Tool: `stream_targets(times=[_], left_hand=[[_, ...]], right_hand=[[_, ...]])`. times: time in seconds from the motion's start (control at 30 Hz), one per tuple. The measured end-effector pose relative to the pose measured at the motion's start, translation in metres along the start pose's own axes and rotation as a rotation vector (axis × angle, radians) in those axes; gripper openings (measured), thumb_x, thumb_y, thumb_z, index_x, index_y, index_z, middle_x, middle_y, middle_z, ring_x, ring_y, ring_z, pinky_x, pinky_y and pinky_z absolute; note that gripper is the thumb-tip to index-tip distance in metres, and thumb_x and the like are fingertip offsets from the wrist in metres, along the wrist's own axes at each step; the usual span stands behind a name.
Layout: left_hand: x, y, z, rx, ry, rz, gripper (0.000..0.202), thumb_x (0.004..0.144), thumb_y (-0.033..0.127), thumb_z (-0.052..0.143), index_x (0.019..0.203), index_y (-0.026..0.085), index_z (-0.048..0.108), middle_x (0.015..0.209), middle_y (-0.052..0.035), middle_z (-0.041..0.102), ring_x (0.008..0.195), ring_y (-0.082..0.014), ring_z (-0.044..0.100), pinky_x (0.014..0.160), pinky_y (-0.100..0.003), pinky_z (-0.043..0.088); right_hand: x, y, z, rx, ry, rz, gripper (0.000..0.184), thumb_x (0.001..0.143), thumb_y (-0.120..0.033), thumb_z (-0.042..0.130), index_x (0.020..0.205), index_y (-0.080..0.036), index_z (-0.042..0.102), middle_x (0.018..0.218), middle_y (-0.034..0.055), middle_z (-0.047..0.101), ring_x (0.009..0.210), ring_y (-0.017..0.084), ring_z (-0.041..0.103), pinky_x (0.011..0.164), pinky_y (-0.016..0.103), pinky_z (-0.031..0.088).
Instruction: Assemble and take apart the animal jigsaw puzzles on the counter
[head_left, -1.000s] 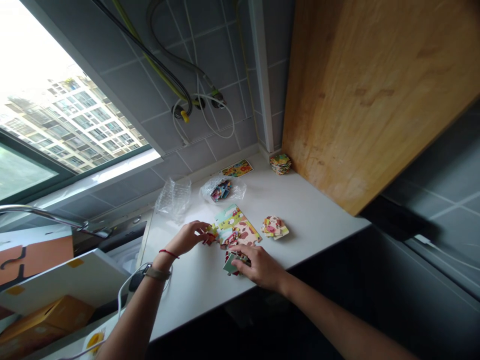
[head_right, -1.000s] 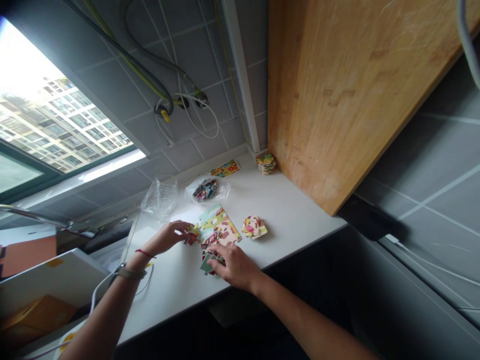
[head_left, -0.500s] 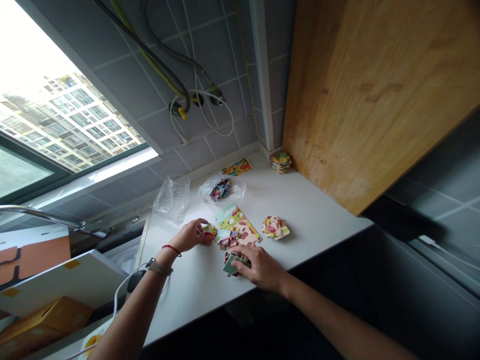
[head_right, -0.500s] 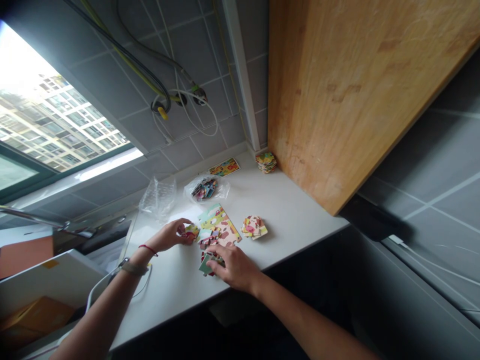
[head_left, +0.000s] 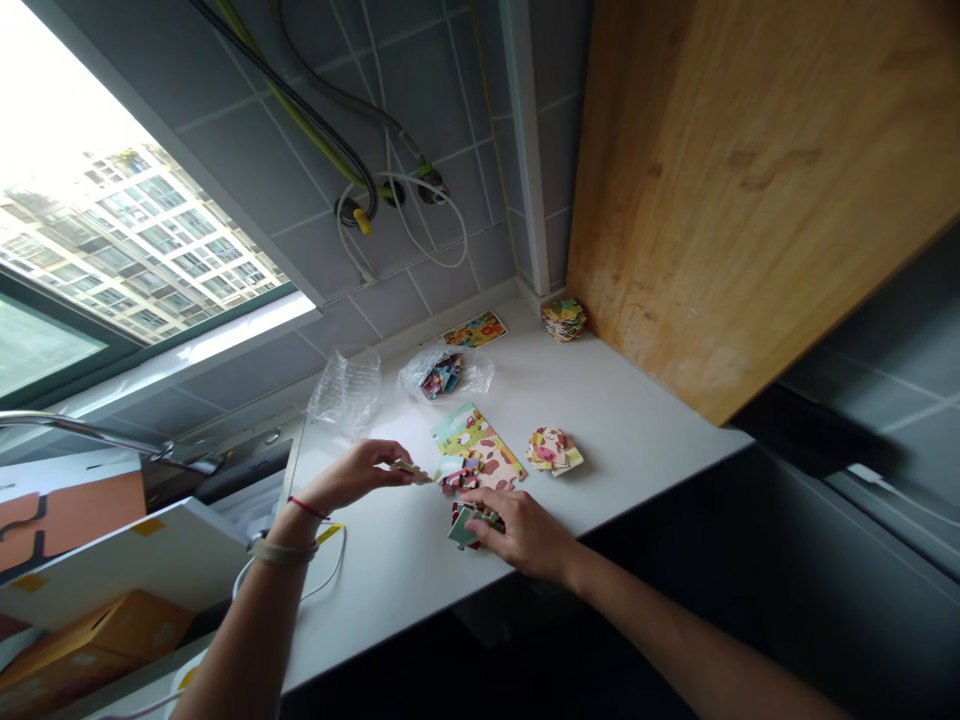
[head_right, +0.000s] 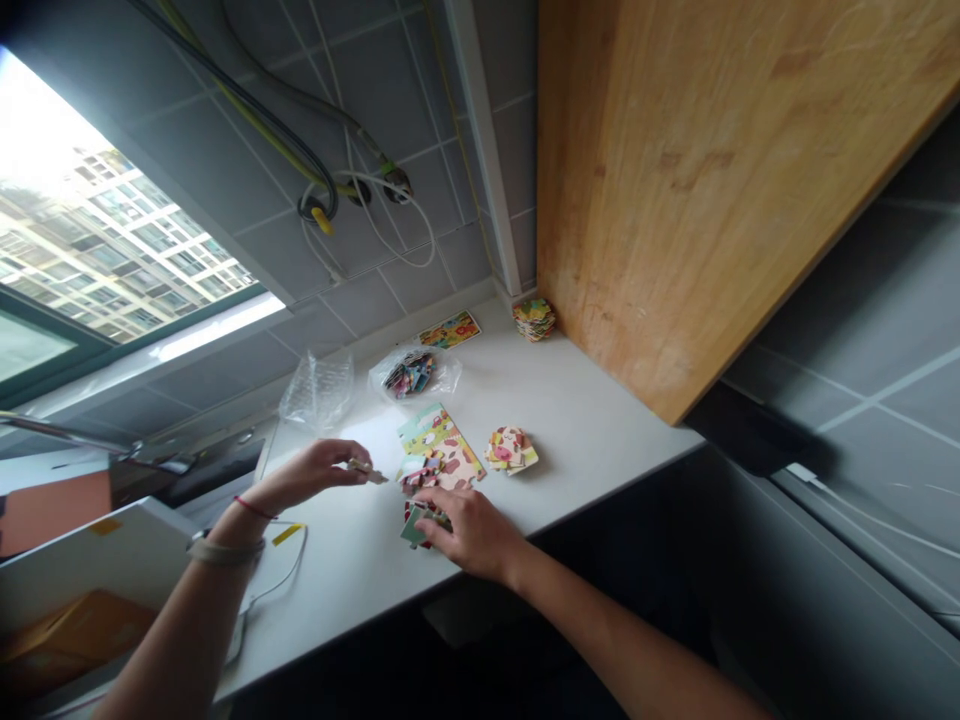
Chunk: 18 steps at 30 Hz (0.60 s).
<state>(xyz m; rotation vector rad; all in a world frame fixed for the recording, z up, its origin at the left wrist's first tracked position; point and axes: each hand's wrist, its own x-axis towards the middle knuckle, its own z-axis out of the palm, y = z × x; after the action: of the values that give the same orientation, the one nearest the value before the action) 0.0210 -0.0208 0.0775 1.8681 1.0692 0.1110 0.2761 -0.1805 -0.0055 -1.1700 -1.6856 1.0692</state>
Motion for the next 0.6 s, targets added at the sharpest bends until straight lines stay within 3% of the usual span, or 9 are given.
stream_targets(times=[0.13, 0.27, 0.37, 0.47, 0.6], left_hand=[[0.025, 0.012, 0.035, 0.219, -0.012, 0.163, 0.027, 0.074, 0.048, 0.086, 0.083, 0.024, 0.081, 0.125, -0.0122, 0.073, 0.107, -0.029, 0.071, 0.097, -0.044, 0.058], [0.047, 0.014, 0.06, 0.383, 0.025, 0.194, 0.02, 0.07, 0.03, 0.089, 0.086, 0.022, 0.079, 0.11, -0.0112, 0.073, 0.1, -0.0291, 0.069, 0.096, -0.044, 0.056], [0.05, 0.014, 0.064, 0.477, 0.011, 0.166, 0.024, 0.069, 0.025, 0.087, 0.089, 0.02, 0.075, 0.098, -0.0085, 0.072, 0.091, -0.027, 0.069, 0.085, -0.039, 0.055], [0.046, 0.013, 0.062, 0.454, 0.043, 0.14, 0.04, 0.066, 0.024, 0.088, 0.101, 0.02, 0.069, 0.098, -0.0062, 0.072, 0.086, -0.0243, 0.068, 0.077, -0.035, 0.054], [0.043, 0.01, 0.06, 0.42, 0.081, 0.108, 0.067, 0.064, 0.024, 0.089, 0.126, 0.021, 0.062, 0.101, -0.0056, 0.072, 0.089, -0.0236, 0.069, 0.079, -0.034, 0.054]], right_hand=[[0.0, 0.001, 0.001, 0.003, -0.007, -0.002, 0.032, 0.098, -0.03, 0.066, 0.129, -0.024, 0.07, 0.126, 0.0073, 0.077, 0.112, 0.027, 0.073, 0.099, 0.037, 0.055], [0.001, 0.002, 0.001, 0.008, -0.003, -0.019, 0.033, 0.097, -0.029, 0.066, 0.13, -0.024, 0.07, 0.125, 0.0068, 0.078, 0.113, 0.027, 0.073, 0.1, 0.037, 0.055], [0.0, 0.001, 0.001, 0.005, -0.006, -0.02, 0.033, 0.098, -0.029, 0.065, 0.129, -0.022, 0.071, 0.124, 0.008, 0.078, 0.114, 0.028, 0.073, 0.101, 0.038, 0.054], [0.0, 0.0, 0.0, -0.001, -0.013, -0.011, 0.032, 0.099, -0.03, 0.065, 0.129, -0.021, 0.07, 0.124, 0.0087, 0.078, 0.114, 0.028, 0.073, 0.101, 0.038, 0.054], [0.0, -0.001, 0.0, -0.003, -0.023, -0.006, 0.032, 0.098, -0.03, 0.065, 0.13, -0.022, 0.07, 0.126, 0.0078, 0.077, 0.115, 0.028, 0.072, 0.101, 0.037, 0.054]])
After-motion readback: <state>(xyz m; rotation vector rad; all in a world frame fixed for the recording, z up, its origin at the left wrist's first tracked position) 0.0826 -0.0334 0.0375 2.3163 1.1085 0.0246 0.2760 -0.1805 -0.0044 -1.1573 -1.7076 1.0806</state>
